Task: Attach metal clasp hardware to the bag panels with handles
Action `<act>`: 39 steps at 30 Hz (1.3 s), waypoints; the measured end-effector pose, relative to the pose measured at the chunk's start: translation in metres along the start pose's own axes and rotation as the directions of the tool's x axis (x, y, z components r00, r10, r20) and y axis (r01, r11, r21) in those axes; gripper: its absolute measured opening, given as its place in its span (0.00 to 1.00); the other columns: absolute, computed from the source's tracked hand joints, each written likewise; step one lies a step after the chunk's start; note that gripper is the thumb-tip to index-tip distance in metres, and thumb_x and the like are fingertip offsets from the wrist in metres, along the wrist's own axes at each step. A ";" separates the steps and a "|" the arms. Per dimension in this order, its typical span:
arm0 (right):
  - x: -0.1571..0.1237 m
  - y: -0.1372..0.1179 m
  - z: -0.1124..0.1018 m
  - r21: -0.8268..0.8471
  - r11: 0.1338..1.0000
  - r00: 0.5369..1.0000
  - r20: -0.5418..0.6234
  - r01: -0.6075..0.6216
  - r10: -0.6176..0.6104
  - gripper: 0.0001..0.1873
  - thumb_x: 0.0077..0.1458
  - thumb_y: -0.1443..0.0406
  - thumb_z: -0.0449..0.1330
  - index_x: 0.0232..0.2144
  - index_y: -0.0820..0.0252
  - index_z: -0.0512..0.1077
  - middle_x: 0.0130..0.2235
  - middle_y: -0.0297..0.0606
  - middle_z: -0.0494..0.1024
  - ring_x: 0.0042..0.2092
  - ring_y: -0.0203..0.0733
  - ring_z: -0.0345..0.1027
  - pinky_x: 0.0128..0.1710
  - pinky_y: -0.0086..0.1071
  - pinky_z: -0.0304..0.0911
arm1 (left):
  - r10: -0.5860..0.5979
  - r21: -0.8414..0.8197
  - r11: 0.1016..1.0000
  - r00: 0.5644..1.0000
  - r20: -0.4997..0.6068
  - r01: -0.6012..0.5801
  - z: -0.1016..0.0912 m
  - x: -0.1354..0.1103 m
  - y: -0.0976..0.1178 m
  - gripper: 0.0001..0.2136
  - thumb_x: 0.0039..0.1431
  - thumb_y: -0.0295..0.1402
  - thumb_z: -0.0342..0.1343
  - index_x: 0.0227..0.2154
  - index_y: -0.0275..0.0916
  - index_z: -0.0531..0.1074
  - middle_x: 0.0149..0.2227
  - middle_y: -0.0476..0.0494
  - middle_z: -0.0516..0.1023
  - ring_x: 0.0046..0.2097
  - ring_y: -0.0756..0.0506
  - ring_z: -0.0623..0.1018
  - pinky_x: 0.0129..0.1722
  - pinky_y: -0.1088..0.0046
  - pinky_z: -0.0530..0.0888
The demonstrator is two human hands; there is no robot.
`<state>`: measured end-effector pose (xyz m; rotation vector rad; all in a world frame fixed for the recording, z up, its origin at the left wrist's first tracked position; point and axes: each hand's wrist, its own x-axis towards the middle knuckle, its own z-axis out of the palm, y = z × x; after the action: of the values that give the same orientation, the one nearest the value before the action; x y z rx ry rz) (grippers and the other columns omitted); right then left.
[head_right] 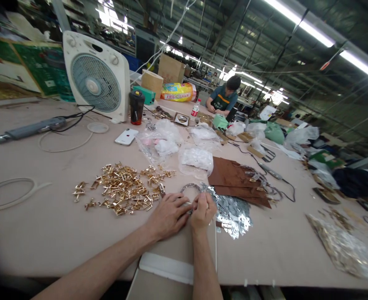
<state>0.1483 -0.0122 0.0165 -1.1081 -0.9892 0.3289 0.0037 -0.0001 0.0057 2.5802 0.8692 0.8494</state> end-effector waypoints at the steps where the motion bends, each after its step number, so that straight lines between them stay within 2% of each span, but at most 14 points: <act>1: 0.001 -0.001 0.000 0.012 1.000 1.000 -0.012 -0.025 0.025 0.23 0.67 0.56 0.57 0.20 0.58 0.63 0.18 0.26 0.61 0.18 0.30 0.52 0.17 0.25 0.50 | 0.006 0.002 1.000 1.000 0.000 -0.006 0.000 0.000 0.000 0.12 0.72 0.36 0.53 0.54 0.49 0.75 0.54 0.47 0.79 0.62 0.40 0.70 0.63 0.55 0.64; 4: 0.006 -0.007 -0.004 0.138 0.987 0.992 -0.072 -0.088 0.099 0.22 0.67 0.55 0.55 0.22 0.57 0.61 0.18 0.23 0.58 0.16 0.29 0.49 0.15 0.24 0.46 | 0.018 0.007 1.000 1.000 -0.003 -0.018 -0.001 -0.001 0.001 0.13 0.72 0.37 0.52 0.55 0.49 0.76 0.54 0.46 0.79 0.61 0.40 0.70 0.63 0.56 0.65; 6: 0.011 -0.013 -0.007 0.204 0.975 0.990 -0.094 -0.084 0.105 0.21 0.67 0.56 0.55 0.23 0.56 0.61 0.18 0.22 0.56 0.16 0.29 0.48 0.14 0.23 0.45 | 0.021 0.004 1.000 1.000 -0.002 -0.021 -0.001 -0.001 0.001 0.13 0.73 0.38 0.52 0.55 0.49 0.75 0.54 0.46 0.79 0.61 0.40 0.71 0.63 0.56 0.65; 9: 0.015 -0.018 -0.010 0.255 0.964 0.994 -0.061 -0.077 0.096 0.20 0.66 0.56 0.56 0.23 0.56 0.62 0.18 0.22 0.57 0.15 0.29 0.48 0.14 0.23 0.46 | 0.019 -0.007 1.000 1.000 0.003 -0.019 -0.003 0.000 0.002 0.14 0.73 0.37 0.51 0.56 0.50 0.75 0.54 0.47 0.79 0.61 0.40 0.70 0.63 0.55 0.65; 13: 0.013 -0.012 -0.006 0.209 0.969 0.991 0.024 -0.132 0.130 0.20 0.66 0.56 0.57 0.24 0.57 0.63 0.18 0.23 0.58 0.16 0.29 0.49 0.14 0.23 0.46 | 0.014 -0.008 1.000 1.000 0.009 -0.013 -0.005 0.000 0.002 0.12 0.73 0.37 0.52 0.54 0.49 0.76 0.53 0.46 0.79 0.61 0.40 0.71 0.63 0.56 0.65; 17: 0.008 -0.010 -0.002 0.190 0.967 0.986 0.038 -0.169 0.165 0.20 0.67 0.55 0.56 0.24 0.56 0.61 0.17 0.22 0.57 0.16 0.29 0.47 0.14 0.22 0.46 | 0.017 -0.002 1.000 1.000 0.011 -0.017 -0.005 0.000 0.002 0.11 0.72 0.36 0.52 0.51 0.48 0.76 0.52 0.47 0.80 0.61 0.40 0.71 0.63 0.56 0.65; 23: 0.015 -0.026 -0.006 0.222 0.971 0.996 0.030 -0.092 0.088 0.20 0.67 0.57 0.57 0.23 0.57 0.62 0.18 0.22 0.58 0.15 0.29 0.49 0.14 0.23 0.45 | 0.009 -0.022 1.000 1.000 0.016 -0.009 -0.004 0.000 0.001 0.12 0.73 0.38 0.52 0.54 0.50 0.75 0.53 0.48 0.79 0.61 0.40 0.71 0.62 0.55 0.65; 28: 0.014 -0.017 -0.007 0.117 0.987 0.993 0.048 -0.114 0.109 0.22 0.67 0.55 0.57 0.23 0.57 0.63 0.18 0.24 0.59 0.16 0.29 0.50 0.14 0.24 0.45 | 0.025 -0.025 0.999 1.000 0.009 -0.024 -0.003 -0.001 0.000 0.13 0.73 0.37 0.52 0.55 0.50 0.75 0.55 0.47 0.79 0.62 0.40 0.70 0.62 0.55 0.65; 32: 0.012 -0.006 -0.006 0.156 0.977 0.988 0.058 -0.149 0.141 0.21 0.67 0.56 0.57 0.23 0.57 0.62 0.18 0.23 0.59 0.16 0.30 0.50 0.14 0.24 0.45 | 0.037 -0.012 0.999 0.999 0.013 -0.037 -0.003 -0.001 -0.001 0.13 0.71 0.37 0.54 0.55 0.48 0.74 0.56 0.47 0.78 0.61 0.40 0.71 0.62 0.55 0.65; 39: 0.014 -0.003 -0.010 0.266 0.939 0.972 0.145 -0.218 0.184 0.21 0.68 0.56 0.56 0.24 0.57 0.62 0.18 0.22 0.57 0.17 0.29 0.47 0.15 0.24 0.43 | 0.022 -0.010 1.000 1.000 0.014 -0.022 -0.003 0.001 0.001 0.12 0.71 0.37 0.54 0.53 0.49 0.75 0.53 0.47 0.79 0.61 0.40 0.71 0.62 0.56 0.66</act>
<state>0.1631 -0.0102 0.0248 -0.9385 -0.9010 0.6881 0.0031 0.0000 0.0088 2.5886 0.8326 0.8388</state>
